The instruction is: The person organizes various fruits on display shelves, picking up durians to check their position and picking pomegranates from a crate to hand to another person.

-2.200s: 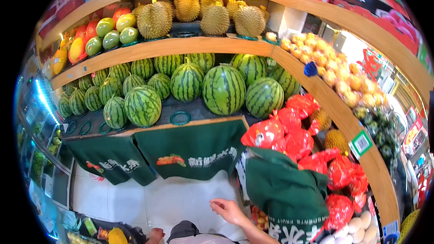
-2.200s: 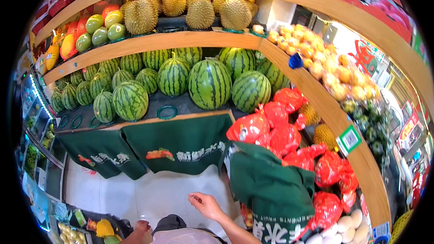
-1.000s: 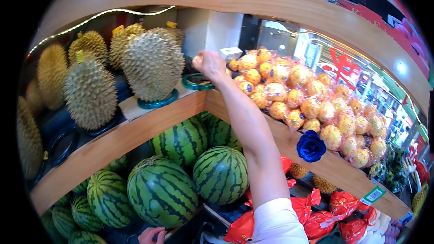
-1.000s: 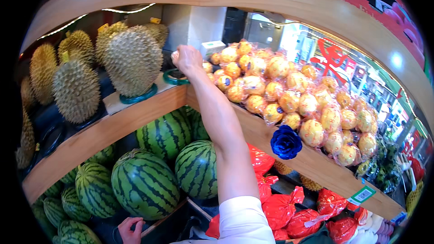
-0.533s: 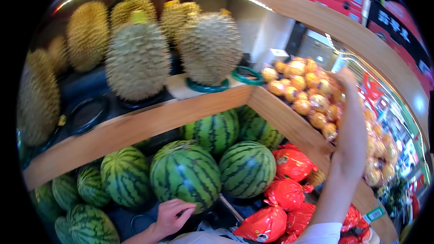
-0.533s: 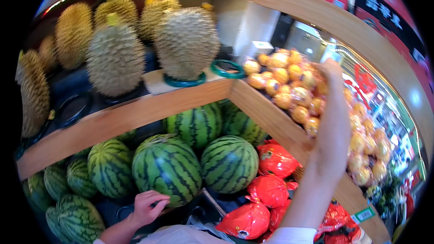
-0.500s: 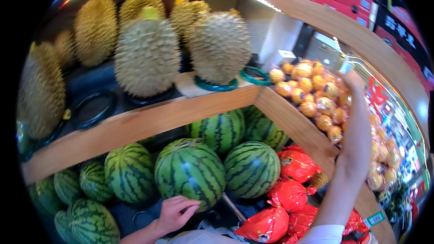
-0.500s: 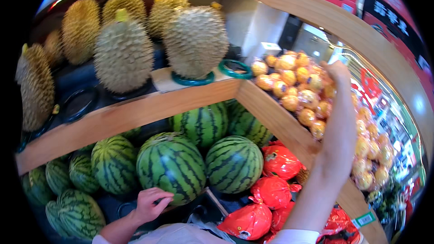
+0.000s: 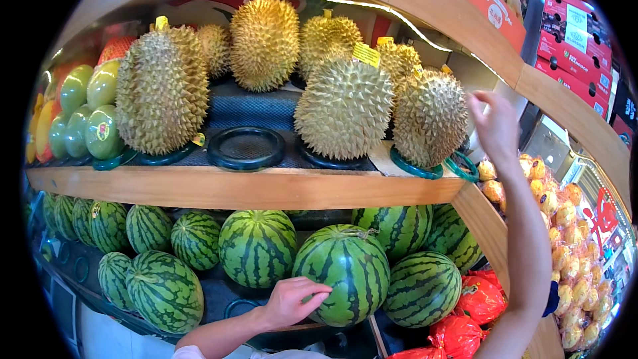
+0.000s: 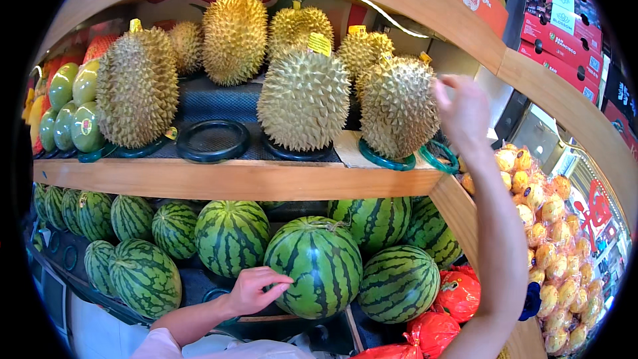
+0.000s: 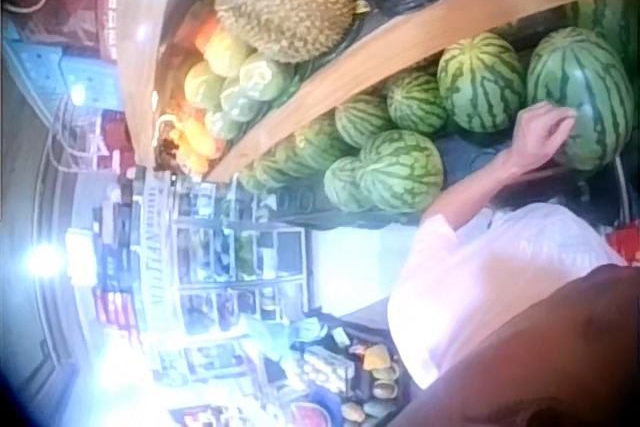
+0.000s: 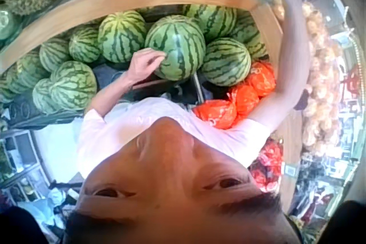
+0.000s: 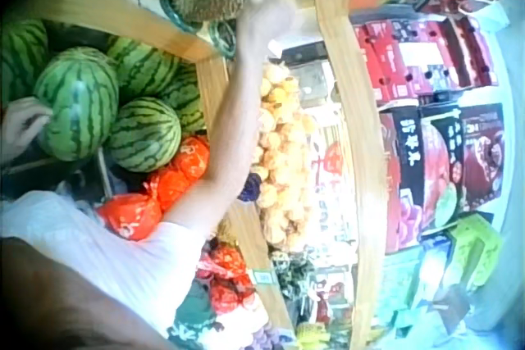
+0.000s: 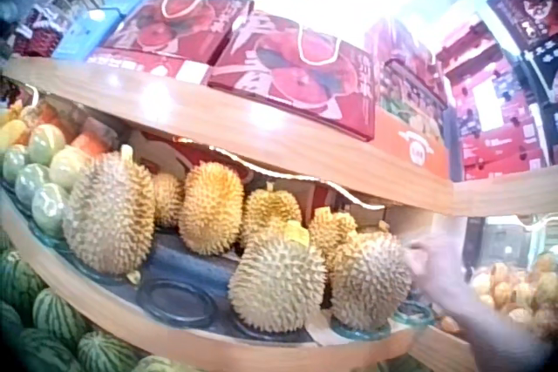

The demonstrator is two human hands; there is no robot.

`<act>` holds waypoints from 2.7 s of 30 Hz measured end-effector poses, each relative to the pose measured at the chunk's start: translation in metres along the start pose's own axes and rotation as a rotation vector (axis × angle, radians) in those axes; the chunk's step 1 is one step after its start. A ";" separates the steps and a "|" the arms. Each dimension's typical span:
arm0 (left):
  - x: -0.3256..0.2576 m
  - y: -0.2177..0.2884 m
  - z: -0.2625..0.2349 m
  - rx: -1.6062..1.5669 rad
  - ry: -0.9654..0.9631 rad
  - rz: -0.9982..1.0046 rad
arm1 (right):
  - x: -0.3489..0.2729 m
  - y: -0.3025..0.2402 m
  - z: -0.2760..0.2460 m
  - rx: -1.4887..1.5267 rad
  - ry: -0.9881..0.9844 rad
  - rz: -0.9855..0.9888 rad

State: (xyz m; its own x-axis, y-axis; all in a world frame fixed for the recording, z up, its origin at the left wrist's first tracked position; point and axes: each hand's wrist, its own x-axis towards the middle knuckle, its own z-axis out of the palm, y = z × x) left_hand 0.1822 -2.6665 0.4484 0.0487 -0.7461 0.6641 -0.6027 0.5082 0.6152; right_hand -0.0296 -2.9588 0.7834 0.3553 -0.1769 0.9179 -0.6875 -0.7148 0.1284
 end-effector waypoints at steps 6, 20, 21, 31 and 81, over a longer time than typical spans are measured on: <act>0.005 -0.005 -0.005 0.072 0.093 0.006 | 0.024 -0.114 0.020 0.492 -0.095 0.163; 0.066 0.021 -0.085 0.218 0.488 0.020 | 0.021 -0.118 0.047 0.654 0.049 0.321; 0.080 0.020 -0.090 0.209 0.512 0.053 | 0.015 -0.121 0.053 0.671 0.035 0.312; 0.167 0.024 -0.106 0.184 0.651 0.146 | -0.016 -0.147 0.098 1.021 0.156 0.440; 0.125 0.030 -0.223 0.590 0.719 0.428 | -0.007 -0.238 0.055 0.718 0.490 -0.073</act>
State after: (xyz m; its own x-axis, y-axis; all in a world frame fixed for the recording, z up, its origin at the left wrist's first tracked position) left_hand 0.3480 -2.6490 0.6448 0.0864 -0.0179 0.9961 -0.9683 0.2338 0.0882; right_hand 0.1665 -2.8241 0.7261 -0.0428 0.0784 0.9960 -0.0493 -0.9959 0.0763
